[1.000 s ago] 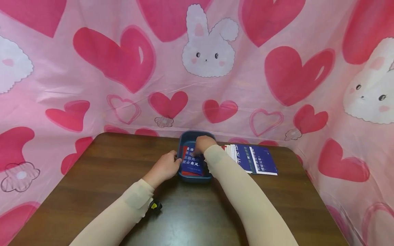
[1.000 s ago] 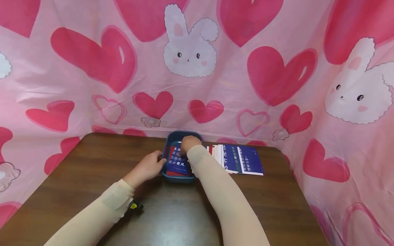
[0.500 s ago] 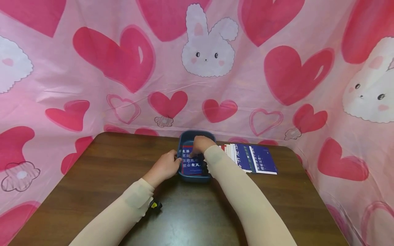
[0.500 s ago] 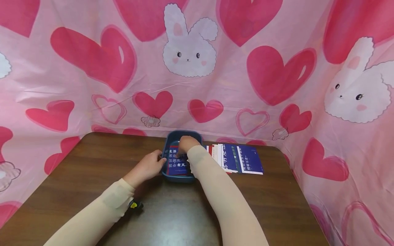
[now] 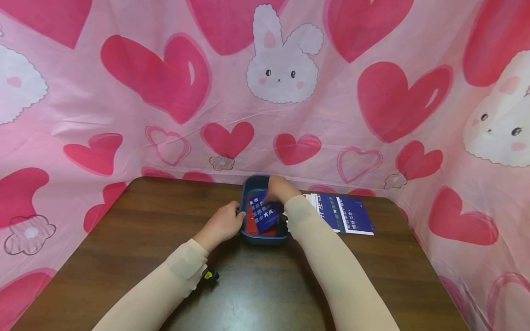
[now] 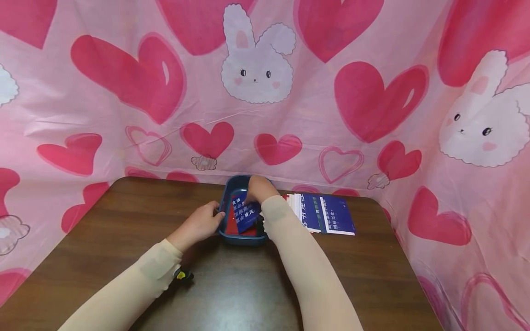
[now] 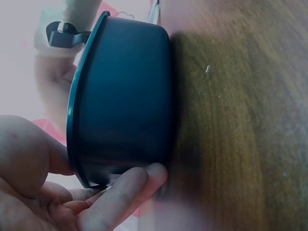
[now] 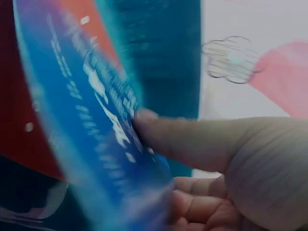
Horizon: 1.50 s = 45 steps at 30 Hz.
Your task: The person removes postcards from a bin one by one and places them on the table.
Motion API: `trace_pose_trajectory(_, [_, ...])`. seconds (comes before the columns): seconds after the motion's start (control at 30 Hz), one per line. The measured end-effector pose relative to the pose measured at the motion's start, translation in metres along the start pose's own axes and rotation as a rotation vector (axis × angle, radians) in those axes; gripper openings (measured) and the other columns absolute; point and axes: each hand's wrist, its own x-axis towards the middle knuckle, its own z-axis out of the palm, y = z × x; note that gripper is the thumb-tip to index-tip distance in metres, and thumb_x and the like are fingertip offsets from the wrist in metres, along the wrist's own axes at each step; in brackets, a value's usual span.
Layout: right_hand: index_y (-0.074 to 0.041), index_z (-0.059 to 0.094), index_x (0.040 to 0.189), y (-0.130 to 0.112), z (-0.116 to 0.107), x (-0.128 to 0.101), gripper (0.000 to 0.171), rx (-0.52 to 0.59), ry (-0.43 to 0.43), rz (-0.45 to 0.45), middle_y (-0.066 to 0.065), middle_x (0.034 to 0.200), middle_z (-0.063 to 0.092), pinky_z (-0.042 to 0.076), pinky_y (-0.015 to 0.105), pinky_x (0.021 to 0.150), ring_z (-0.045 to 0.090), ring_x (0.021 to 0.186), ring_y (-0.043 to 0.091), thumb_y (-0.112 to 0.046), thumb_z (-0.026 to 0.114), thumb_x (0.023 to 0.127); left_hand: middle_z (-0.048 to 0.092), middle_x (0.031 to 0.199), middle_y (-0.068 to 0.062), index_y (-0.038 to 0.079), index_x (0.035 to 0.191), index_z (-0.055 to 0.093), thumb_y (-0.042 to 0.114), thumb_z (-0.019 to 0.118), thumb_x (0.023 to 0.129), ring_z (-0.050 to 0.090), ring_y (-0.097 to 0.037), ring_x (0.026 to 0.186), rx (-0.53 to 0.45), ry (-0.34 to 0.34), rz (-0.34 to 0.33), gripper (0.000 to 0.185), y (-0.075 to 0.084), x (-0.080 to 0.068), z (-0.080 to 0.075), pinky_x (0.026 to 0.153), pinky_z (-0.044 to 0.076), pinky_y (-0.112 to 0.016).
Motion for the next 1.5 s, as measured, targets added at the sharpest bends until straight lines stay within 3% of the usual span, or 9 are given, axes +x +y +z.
trace_pose_trajectory(0.1, [0.003,0.075,0.127,0.009,-0.005,-0.003,0.070,0.049,0.072,-0.019,0.014,0.113,0.079,0.068,0.045,0.097,0.073,0.097,0.027,-0.031,0.106,0.074,0.074,0.108,-0.017,-0.006,0.146,0.062,0.025,0.059,0.117,0.070,-0.027,0.091,-0.001,-0.003,-0.004,0.042,0.000,0.000,0.001,0.078,0.061,-0.042])
trace_pose_trajectory(0.27, [0.003,0.072,0.143,0.001,-0.044,-0.053,0.068,0.171,0.072,-0.016,0.021,0.131,0.078,0.067,0.050,0.107,0.076,0.112,0.034,-0.029,0.097,0.089,0.074,0.107,-0.017,-0.007,0.149,0.060,0.025,0.058,0.118,0.069,-0.026,0.087,-0.023,-0.017,-0.009,0.044,0.003,0.000,0.002,0.074,0.060,-0.039])
trace_pose_trajectory(0.47, [0.002,0.075,0.134,0.009,-0.071,-0.087,0.046,0.378,0.099,-0.020,0.023,0.128,0.079,0.069,0.050,0.103,0.078,0.109,0.034,-0.026,0.088,0.100,0.073,0.111,-0.018,-0.007,0.153,0.058,0.026,0.060,0.117,0.069,-0.025,0.087,-0.046,-0.030,-0.025,0.048,0.006,-0.002,0.002,0.074,0.061,-0.037])
trace_pose_trajectory(0.77, [-0.003,0.080,0.135,0.052,-0.089,-0.113,0.043,0.732,0.233,0.026,0.023,0.127,0.084,0.073,0.044,0.088,0.087,0.098,0.028,-0.032,0.087,0.104,0.073,0.104,-0.016,-0.007,0.152,0.058,0.023,0.062,0.116,0.068,-0.023,0.080,-0.079,-0.045,-0.035,0.047,0.005,-0.004,0.000,0.070,0.061,-0.035])
trace_pose_trajectory(0.87, [-0.004,0.081,0.135,0.070,-0.098,-0.121,0.044,0.734,0.290,0.065,0.022,0.122,0.084,0.073,0.037,0.082,0.085,0.087,0.020,-0.036,0.085,0.104,0.073,0.102,-0.015,-0.006,0.151,0.058,0.024,0.062,0.116,0.068,-0.023,0.078,-0.085,-0.048,-0.033,0.046,0.005,-0.004,0.001,0.068,0.060,-0.035])
trace_pose_trajectory(1.03, [-0.005,0.080,0.136,0.102,-0.114,-0.138,0.047,0.597,0.327,0.098,0.024,0.125,0.082,0.071,0.033,0.079,0.080,0.085,0.016,-0.043,0.076,0.110,0.072,0.101,-0.015,-0.005,0.151,0.058,0.025,0.062,0.117,0.068,-0.023,0.077,-0.092,-0.048,-0.043,0.046,0.005,-0.004,0.000,0.068,0.060,-0.034])
trace_pose_trajectory(1.17, [-0.006,0.075,0.146,0.135,-0.122,-0.151,0.049,0.548,0.340,0.180,0.027,0.137,0.078,0.071,0.044,0.089,0.080,0.095,0.023,-0.043,0.070,0.114,0.072,0.101,-0.014,-0.004,0.150,0.058,0.026,0.063,0.116,0.068,-0.023,0.078,-0.097,-0.052,-0.054,0.045,0.004,-0.004,-0.001,0.068,0.060,-0.034])
trace_pose_trajectory(1.33, [-0.002,0.056,0.165,0.180,-0.122,-0.163,0.058,0.562,0.334,0.307,0.036,0.152,0.066,0.063,0.068,0.108,0.075,0.119,0.045,-0.036,0.062,0.118,0.073,0.102,-0.014,-0.004,0.150,0.058,0.025,0.062,0.117,0.069,-0.023,0.078,-0.106,-0.058,-0.063,0.044,0.002,-0.003,-0.001,0.069,0.062,-0.034])
trace_pose_trajectory(1.5, [0.008,0.049,0.165,0.217,-0.112,-0.167,0.061,0.441,0.343,0.370,0.044,0.154,0.057,0.056,0.069,0.115,0.063,0.127,0.053,-0.026,0.060,0.115,0.073,0.102,-0.014,-0.003,0.151,0.058,0.026,0.063,0.116,0.069,-0.023,0.078,-0.094,-0.055,-0.064,0.046,0.000,-0.001,0.000,0.070,0.062,-0.034])
